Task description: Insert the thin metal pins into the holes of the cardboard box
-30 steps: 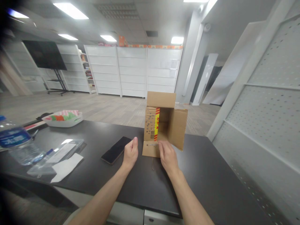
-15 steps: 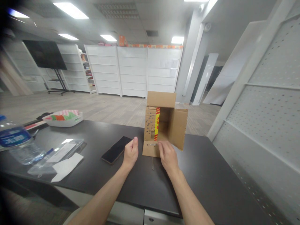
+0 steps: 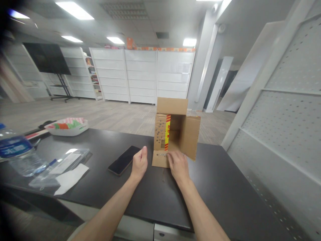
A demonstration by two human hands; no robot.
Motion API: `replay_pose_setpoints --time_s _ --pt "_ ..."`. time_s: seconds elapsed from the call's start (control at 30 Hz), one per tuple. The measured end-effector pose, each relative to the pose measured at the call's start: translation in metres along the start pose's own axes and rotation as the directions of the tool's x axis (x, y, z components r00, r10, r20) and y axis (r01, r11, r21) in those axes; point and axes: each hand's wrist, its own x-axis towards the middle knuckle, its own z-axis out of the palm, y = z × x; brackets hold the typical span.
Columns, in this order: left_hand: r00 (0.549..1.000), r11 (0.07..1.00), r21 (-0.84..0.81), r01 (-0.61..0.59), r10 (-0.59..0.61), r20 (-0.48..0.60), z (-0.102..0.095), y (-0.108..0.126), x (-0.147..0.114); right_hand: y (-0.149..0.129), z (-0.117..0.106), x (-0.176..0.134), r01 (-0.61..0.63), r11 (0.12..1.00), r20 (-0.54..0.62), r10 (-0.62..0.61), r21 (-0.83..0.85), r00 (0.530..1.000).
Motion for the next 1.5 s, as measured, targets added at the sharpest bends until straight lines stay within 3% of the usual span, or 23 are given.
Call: replay_pose_setpoints --time_s 0.27,0.9,1.17,1.33,1.5 --pt "1.0 1.0 -0.024 0.01 -0.01 -0.009 0.0 0.002 0.0 -0.007 -0.006 -0.001 -0.019 1.0 -0.052 0.02 0.013 0.998" --pt "0.999 0.999 -0.045 0.029 -0.03 -0.023 0.0 0.003 0.0 -0.005 -0.01 -0.006 -0.04 0.999 -0.021 0.041 0.021 0.999" --pt "1.0 0.999 -0.033 0.01 -0.01 -0.009 0.0 0.0 0.0 -0.011 -0.025 -0.009 -0.015 0.989 0.117 -0.002 0.146 0.993" --pt "1.0 1.0 -0.004 -0.001 0.0 -0.002 0.0 0.0 0.0 -0.025 -0.031 -0.022 -0.024 0.993 0.252 -0.007 0.118 0.968" --pt "1.0 1.0 -0.002 0.008 -0.008 0.001 0.0 0.0 0.0 -0.033 -0.026 -0.036 -0.033 0.991 0.269 -0.003 0.129 0.963"
